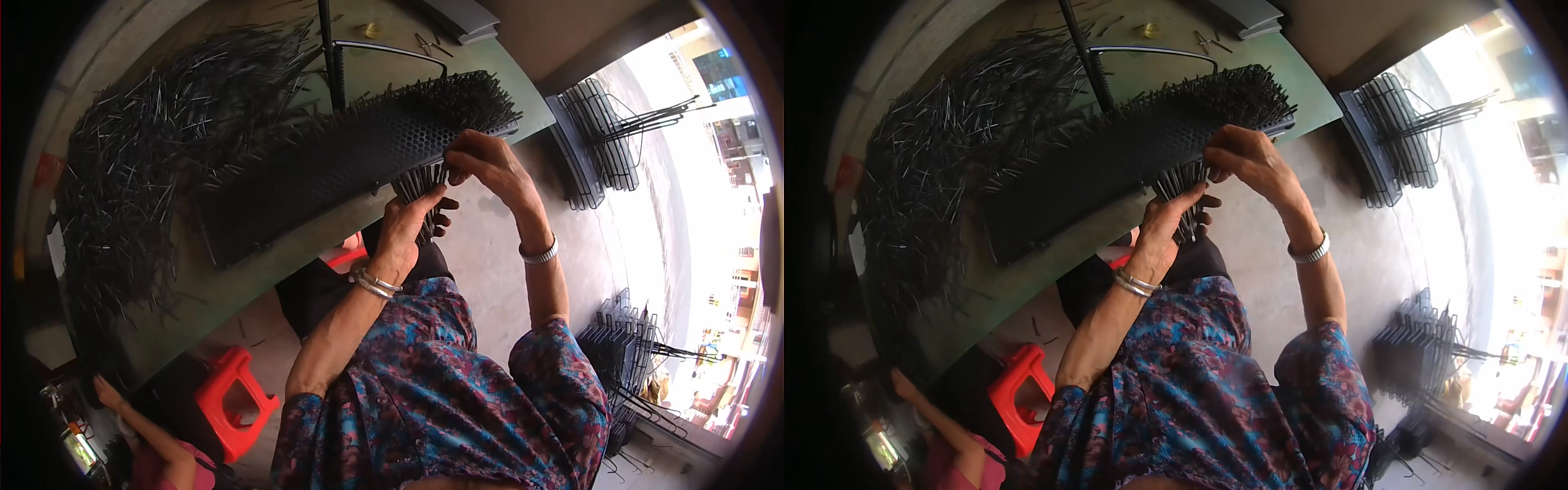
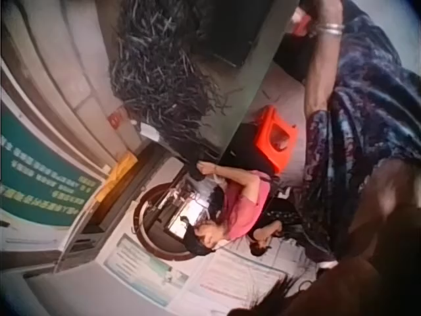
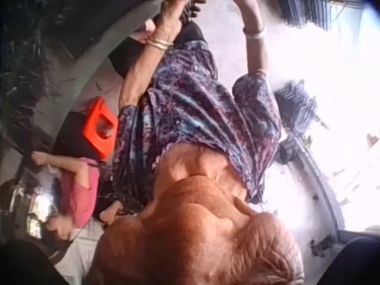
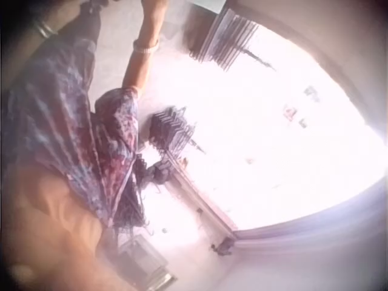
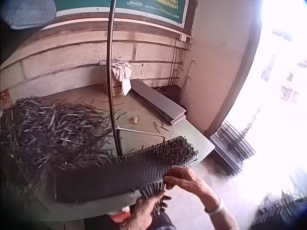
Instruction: Inserting metal rods into a perforated grid plate to assemble a component.
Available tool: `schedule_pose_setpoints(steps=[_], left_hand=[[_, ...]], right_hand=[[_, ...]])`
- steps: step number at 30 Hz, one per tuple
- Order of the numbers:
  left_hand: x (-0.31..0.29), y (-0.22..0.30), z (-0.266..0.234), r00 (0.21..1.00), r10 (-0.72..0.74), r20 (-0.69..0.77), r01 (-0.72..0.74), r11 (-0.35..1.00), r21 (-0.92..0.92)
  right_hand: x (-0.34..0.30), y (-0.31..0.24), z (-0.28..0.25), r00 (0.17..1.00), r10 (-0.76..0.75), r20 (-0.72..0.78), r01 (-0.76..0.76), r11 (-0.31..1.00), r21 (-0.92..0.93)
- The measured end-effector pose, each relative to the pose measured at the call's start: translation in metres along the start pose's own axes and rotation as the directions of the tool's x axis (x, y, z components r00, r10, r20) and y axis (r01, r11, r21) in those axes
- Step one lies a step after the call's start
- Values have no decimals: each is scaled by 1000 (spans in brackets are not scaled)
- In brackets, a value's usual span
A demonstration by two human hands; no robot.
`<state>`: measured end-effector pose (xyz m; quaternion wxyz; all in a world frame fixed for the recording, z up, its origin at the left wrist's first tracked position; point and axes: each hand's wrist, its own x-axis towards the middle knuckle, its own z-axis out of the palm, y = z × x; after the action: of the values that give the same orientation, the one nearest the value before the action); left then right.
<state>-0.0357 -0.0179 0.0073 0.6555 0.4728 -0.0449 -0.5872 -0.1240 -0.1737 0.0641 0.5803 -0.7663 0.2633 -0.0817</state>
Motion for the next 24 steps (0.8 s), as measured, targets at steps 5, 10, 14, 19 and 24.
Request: schedule_pose_setpoints(steps=[5, 10, 14, 19, 24], left_hand=[[14, -2, -16, 998, 14, -53, -30, 949, -313], [22, -9, -18, 998, -36, -44, 14, 905, -425], [20, -7, -17, 997, -58, -55, 29, 903, -428], [13, -1, -17, 996, -89, -15, 74, 901, -427], [10, -6, -19, 998, -56, 28, 63, 888, -455]], right_hand=[[16, -19, 2, 927, -182, -327, 163, 983, -86], [58, -9, 21, 712, -400, -577, 218, 907, -360], [85, 11, 29, 704, -421, -572, 319, 907, -275], [92, 15, 29, 688, -474, -550, 282, 873, -399], [85, 6, 31, 729, -423, -539, 225, 890, -396]])
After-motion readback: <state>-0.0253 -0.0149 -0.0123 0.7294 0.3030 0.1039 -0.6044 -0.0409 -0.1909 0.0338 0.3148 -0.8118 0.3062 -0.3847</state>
